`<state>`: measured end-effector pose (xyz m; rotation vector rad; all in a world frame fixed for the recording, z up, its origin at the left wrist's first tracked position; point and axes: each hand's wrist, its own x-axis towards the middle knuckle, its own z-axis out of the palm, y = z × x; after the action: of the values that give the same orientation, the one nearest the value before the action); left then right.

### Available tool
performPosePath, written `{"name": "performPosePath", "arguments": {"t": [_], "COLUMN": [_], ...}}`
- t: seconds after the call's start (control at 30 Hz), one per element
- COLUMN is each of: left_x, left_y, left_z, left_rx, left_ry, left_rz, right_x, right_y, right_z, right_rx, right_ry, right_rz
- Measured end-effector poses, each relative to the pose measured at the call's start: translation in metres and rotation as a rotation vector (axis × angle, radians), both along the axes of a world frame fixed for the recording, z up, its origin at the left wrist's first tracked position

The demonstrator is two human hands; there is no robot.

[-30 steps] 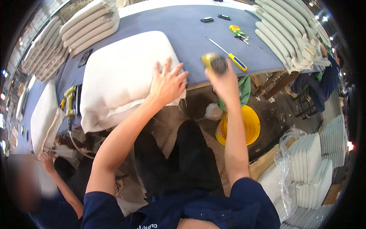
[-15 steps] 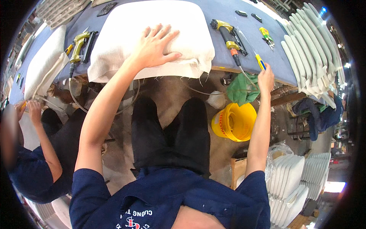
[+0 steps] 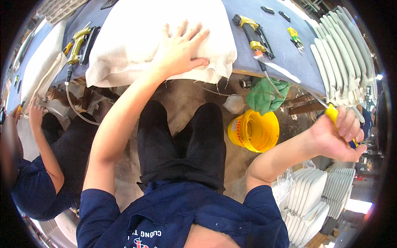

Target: The person staples fabric onto a cushion using a pneumatic staple gun and a screwdriver. They smooth the fabric, staple the edges, and trim excess material while working at a table in a workshop.

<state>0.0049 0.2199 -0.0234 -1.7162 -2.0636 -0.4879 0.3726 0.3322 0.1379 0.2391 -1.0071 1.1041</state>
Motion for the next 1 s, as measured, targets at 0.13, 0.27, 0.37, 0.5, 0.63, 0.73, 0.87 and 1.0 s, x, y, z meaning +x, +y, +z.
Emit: {"name": "performPosePath", "arguments": {"t": [0.13,0.27,0.37,0.5,0.63,0.73,0.87,1.0], "left_x": [0.000,-0.001,-0.001,-0.001,0.003,0.006,0.007,0.007], "left_y": [0.000,-0.001,0.001,-0.001,-0.002,-0.006,0.002,-0.002], "left_z": [0.000,0.001,0.001,0.002,0.003,0.002,0.002,0.006], "left_rx": [-0.012,-0.020,-0.013,0.001,-0.004,0.001,0.020,0.012], "left_ry": [0.040,0.040,0.032,0.013,0.000,0.000,0.028,0.003], "left_rz": [0.005,0.021,0.014,0.012,0.012,0.025,0.038,-0.016], "right_x": [-0.070,-0.101,-0.105,-0.105,-0.110,-0.113,-0.153,-0.251], "right_y": [-0.028,-0.015,-0.009,-0.014,-0.016,-0.028,-0.004,0.130], "right_z": [-0.032,-0.053,-0.056,-0.054,-0.049,-0.045,-0.027,0.011], "right_rx": [-0.002,-0.068,-0.055,-0.037,-0.005,0.091,0.104,-0.405], "right_ry": [-0.125,-0.100,-0.098,-0.091,-0.128,-0.207,-0.353,-0.431], "right_rz": [0.245,0.218,0.181,0.160,0.148,0.159,0.099,0.641]}}
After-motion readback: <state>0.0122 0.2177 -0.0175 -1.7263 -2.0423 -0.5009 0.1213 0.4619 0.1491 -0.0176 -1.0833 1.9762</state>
